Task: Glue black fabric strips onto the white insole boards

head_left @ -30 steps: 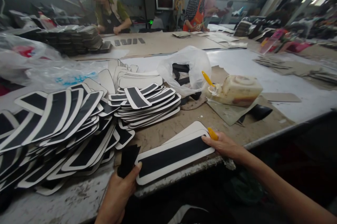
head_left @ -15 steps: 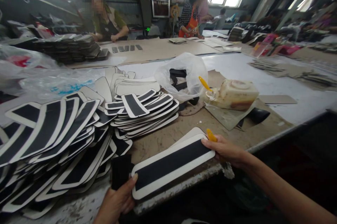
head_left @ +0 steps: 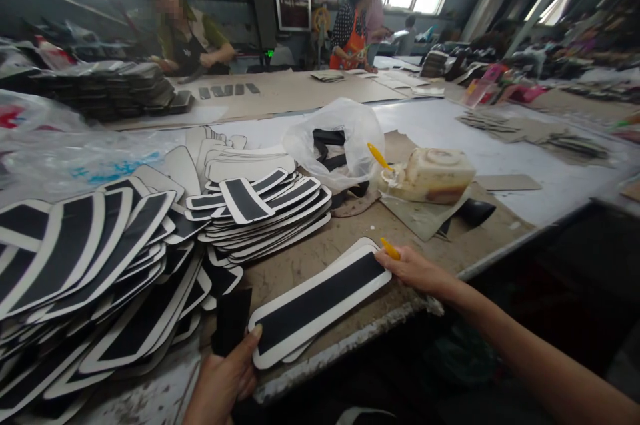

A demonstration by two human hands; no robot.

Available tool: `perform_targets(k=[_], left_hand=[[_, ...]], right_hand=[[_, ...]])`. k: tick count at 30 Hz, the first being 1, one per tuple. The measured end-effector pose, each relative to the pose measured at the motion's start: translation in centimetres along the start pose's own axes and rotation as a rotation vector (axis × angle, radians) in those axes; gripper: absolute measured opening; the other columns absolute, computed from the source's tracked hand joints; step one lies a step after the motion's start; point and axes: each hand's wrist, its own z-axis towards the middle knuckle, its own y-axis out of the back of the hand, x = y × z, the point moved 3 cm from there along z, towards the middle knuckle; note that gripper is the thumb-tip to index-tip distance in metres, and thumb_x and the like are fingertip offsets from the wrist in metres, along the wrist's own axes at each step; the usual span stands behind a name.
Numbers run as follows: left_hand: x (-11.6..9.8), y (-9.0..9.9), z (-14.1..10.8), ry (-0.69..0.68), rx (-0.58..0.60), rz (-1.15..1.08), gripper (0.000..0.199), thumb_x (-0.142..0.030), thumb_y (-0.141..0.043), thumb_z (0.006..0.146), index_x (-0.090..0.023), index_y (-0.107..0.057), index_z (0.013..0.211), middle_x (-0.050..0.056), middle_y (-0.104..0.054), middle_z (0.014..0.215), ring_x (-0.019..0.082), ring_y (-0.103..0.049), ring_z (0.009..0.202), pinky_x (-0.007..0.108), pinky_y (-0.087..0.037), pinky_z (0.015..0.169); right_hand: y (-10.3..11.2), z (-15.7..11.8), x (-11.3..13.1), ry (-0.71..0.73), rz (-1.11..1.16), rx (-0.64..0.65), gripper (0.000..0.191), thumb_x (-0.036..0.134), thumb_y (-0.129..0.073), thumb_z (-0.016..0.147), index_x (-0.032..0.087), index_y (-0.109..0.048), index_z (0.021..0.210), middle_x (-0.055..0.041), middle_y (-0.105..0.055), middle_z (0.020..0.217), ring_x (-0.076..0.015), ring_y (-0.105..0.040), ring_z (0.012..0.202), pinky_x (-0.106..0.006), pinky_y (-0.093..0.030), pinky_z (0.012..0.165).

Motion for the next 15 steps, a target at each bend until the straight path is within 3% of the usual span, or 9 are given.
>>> perform_targets(k=[3,6,15], left_hand=[[0.0,0.0,-0.1,-0.010,-0.001,-0.012,0.048,-0.048,-0.078,0.050,-0.020,-0.041,0.056,-0.014,-0.027,0.035,0.000,-0.021,0.030,0.016,-0.015,0.034],[0.0,0.0,-0.2,-0.005,-0.026,-0.019,0.047,-0.048,-0.079,0.051,-0.019,-0.042,0.059,-0.015,-0.026,0.035,0.000,-0.021,0.031,0.016,-0.014,0.034],[0.1,0.0,-0.2,-0.031,-0.029,-0.030,0.046,-0.046,-0.078,0.051,-0.020,-0.042,0.060,-0.015,-0.025,0.036,0.000,-0.019,0.030,0.015,-0.014,0.034]], right_hand=[[-0.4,-0.2,-0.5,-0.010,-0.046,-0.042,0.024,0.042,-0.057,0.075,0.018,-0.056,0.078,0.0002,-0.060,0.074,-0.0159,-0.055,0.069,-0.026,-0.041,0.063],[-1.0,-0.3,-1.1,-0.074,-0.104,-0.109,0.036,0.038,-0.069,0.063,0.017,-0.058,0.091,-0.0031,-0.066,0.087,-0.0208,-0.060,0.079,-0.028,-0.044,0.067],[-1.6,-0.1,-1.5,-0.081,-0.178,-0.137,0.031,0.035,-0.063,0.067,0.016,-0.059,0.091,-0.0050,-0.067,0.086,-0.0216,-0.062,0.077,-0.030,-0.045,0.069]])
